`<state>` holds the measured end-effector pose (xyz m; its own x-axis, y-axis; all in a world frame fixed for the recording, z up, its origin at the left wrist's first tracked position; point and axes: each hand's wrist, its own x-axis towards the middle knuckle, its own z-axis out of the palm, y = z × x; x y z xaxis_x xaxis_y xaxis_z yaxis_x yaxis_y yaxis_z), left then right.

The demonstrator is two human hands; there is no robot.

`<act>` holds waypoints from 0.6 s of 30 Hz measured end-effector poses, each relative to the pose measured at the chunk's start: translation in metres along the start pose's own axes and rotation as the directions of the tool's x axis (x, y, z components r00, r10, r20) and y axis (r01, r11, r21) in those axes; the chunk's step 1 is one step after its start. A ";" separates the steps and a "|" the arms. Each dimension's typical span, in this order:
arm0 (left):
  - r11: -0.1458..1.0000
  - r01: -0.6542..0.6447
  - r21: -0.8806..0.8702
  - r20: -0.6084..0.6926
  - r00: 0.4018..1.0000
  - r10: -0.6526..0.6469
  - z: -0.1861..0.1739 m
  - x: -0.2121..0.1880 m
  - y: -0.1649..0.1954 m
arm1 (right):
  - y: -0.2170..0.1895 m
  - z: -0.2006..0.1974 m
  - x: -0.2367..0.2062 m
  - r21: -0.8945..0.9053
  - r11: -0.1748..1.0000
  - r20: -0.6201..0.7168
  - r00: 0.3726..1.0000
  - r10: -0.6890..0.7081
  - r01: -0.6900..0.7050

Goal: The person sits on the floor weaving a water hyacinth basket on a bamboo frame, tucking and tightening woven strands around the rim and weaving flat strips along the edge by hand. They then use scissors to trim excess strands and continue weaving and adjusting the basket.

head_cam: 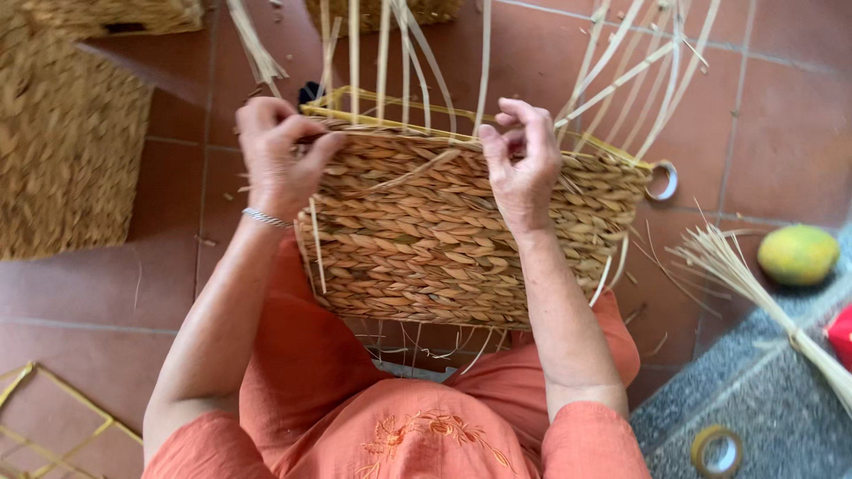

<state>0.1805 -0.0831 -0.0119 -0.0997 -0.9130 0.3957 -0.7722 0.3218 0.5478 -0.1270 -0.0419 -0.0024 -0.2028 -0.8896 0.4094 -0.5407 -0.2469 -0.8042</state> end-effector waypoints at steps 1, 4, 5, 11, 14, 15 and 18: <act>0.998 -0.019 -0.066 -0.024 1.000 0.018 0.001 -0.001 0.001 | 0.008 -0.016 -0.010 -0.006 1.000 -0.066 0.998 -0.002 0.002; 0.958 0.039 -0.285 -0.027 0.998 -0.048 0.009 -0.007 0.003 | 0.044 -0.074 -0.038 -0.251 0.967 -0.298 0.954 -0.029 -0.049; 0.921 0.133 -0.366 0.024 0.991 -0.134 0.013 -0.008 0.003 | 0.059 -0.096 -0.047 -0.313 0.944 -0.354 0.935 -0.010 -0.108; 0.873 0.273 -0.404 0.135 0.962 -0.238 0.025 -0.015 -0.004 | 0.126 -0.167 -0.092 0.050 0.874 -0.352 0.810 0.468 -0.483; 0.924 0.248 -0.290 0.130 0.967 -0.218 0.014 -0.026 -0.008 | 0.134 -0.160 -0.103 0.137 0.886 -0.273 0.842 0.464 -0.444; 0.940 0.242 -0.239 0.138 0.967 -0.214 0.007 -0.032 -0.009 | 0.133 -0.158 -0.104 0.082 0.901 -0.288 0.856 0.430 -0.426; 0.949 0.207 -0.237 0.154 0.973 -0.173 -0.013 -0.057 -0.014 | 0.131 -0.155 -0.108 0.019 0.912 -0.293 0.870 0.396 -0.409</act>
<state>0.2055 -0.0323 -0.0325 -0.0597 -0.9825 0.1764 -0.6052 0.1762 0.7763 -0.3031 0.0816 -0.0854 -0.6300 -0.7590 0.1643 -0.3950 0.1311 -0.9093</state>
